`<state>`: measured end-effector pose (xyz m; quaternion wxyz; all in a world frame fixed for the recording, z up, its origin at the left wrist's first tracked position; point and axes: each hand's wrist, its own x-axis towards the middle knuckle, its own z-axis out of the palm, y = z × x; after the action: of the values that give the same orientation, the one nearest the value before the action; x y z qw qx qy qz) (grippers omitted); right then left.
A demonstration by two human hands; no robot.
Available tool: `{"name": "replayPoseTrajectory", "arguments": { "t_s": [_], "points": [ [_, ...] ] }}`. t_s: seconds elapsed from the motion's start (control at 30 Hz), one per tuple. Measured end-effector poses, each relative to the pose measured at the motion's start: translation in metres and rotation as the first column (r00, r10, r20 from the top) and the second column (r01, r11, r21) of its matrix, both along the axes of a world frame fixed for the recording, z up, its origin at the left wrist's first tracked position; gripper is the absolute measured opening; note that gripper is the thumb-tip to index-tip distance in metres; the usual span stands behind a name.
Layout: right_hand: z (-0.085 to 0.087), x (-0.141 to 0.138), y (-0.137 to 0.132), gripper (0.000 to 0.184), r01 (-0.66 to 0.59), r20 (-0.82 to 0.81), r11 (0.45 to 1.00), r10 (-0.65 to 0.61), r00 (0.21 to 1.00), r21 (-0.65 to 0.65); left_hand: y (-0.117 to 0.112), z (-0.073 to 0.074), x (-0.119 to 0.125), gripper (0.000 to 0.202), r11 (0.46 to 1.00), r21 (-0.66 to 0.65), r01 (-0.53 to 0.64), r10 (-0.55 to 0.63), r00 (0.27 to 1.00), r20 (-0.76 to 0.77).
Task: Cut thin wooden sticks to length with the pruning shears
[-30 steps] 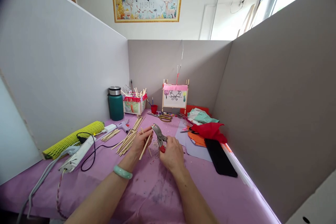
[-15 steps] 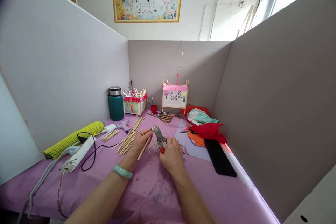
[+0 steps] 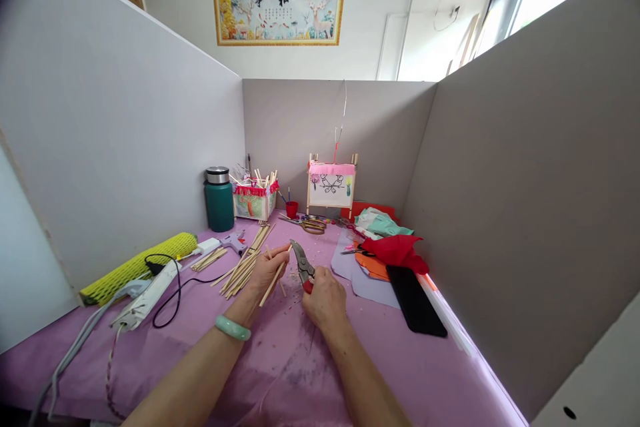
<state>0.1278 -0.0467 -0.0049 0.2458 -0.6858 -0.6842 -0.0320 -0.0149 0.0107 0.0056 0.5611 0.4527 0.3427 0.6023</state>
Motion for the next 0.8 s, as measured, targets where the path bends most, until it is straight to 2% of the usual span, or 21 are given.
{"name": "replayPoseTrajectory", "arguments": {
  "t_s": [0.17,0.53,0.67,0.8],
  "points": [
    [0.0005,0.0009,0.0007,0.034,-0.019,0.012,0.997,0.019,1.000,0.077,0.0017,-0.0012,0.0011,0.039,1.000,0.000,0.014,-0.014,1.000,0.007],
    [-0.0056,-0.0010,-0.0008,0.062,-0.001,0.043,0.995,-0.004,0.999,0.103,-0.0016,0.0023,0.0005,0.040,1.000,0.017,0.011,-0.010,0.999,-0.049],
    [-0.0041,-0.0015,-0.0020,0.059,-0.001,0.045,0.995,-0.004,0.999,0.103,-0.0039,0.0045,0.0003,0.038,0.999,0.033,0.009,-0.006,0.997,-0.077],
    [-0.0009,-0.0009,-0.0035,0.040,-0.020,0.042,0.998,0.017,0.999,0.065,-0.0044,0.0049,-0.0003,0.032,0.999,0.049,0.008,-0.003,0.995,-0.096]
  ]
}}
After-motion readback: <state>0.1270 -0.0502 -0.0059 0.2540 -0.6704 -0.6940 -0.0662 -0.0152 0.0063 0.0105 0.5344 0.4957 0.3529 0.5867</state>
